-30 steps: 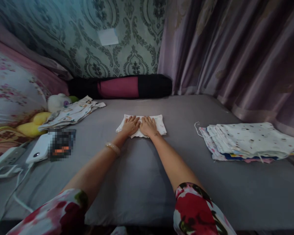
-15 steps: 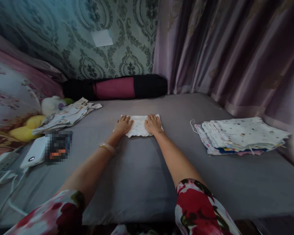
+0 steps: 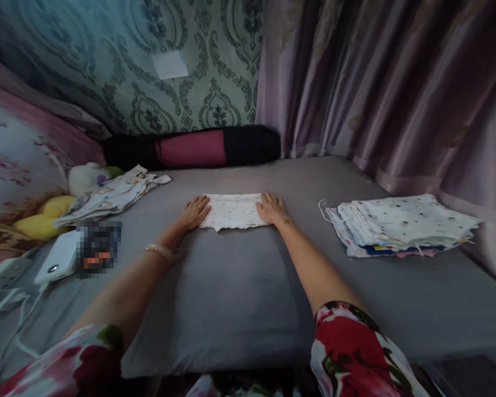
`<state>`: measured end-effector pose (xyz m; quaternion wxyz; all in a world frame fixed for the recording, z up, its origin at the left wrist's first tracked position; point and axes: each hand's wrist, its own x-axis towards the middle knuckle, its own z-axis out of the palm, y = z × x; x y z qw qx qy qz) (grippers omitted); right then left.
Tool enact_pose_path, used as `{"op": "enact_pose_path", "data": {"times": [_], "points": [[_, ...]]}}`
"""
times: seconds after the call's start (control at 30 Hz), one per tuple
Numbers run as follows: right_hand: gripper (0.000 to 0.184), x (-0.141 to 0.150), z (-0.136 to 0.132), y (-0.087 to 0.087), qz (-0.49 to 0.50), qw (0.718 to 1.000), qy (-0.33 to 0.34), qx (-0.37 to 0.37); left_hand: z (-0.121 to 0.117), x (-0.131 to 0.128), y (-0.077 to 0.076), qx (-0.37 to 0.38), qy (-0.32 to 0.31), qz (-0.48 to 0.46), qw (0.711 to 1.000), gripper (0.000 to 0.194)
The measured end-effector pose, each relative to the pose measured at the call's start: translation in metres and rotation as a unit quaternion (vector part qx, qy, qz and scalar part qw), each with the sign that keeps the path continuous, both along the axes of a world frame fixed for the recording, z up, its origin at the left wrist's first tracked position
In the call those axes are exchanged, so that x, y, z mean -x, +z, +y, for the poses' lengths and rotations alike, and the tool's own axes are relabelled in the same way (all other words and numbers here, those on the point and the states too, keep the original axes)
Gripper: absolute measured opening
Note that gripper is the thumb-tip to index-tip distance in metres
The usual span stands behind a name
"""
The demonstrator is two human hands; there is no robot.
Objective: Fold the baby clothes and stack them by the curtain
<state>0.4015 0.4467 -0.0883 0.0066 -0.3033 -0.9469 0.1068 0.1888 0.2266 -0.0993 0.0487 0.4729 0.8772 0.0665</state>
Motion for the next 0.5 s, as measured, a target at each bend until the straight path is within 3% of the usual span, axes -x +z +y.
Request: {"op": "enact_pose_path", "data": {"times": [0.17,0.37,0.5], "points": [[0.061,0.000,0.000,0.004,-0.016,1.000,-0.008,0.011,-0.002,0.001,0.008,0.019,-0.013,0.008,1.000,0.057],[0.060,0.016,-0.019,0.016,0.025,0.999,0.010,-0.035,0.021,-0.020,0.027,-0.018,-0.008,0.068,0.998,0.052],[0.061,0.026,-0.029,0.010,0.052,0.997,0.019,-0.047,0.035,-0.033,0.022,-0.051,-0.023,0.075,0.996,0.052]]}}
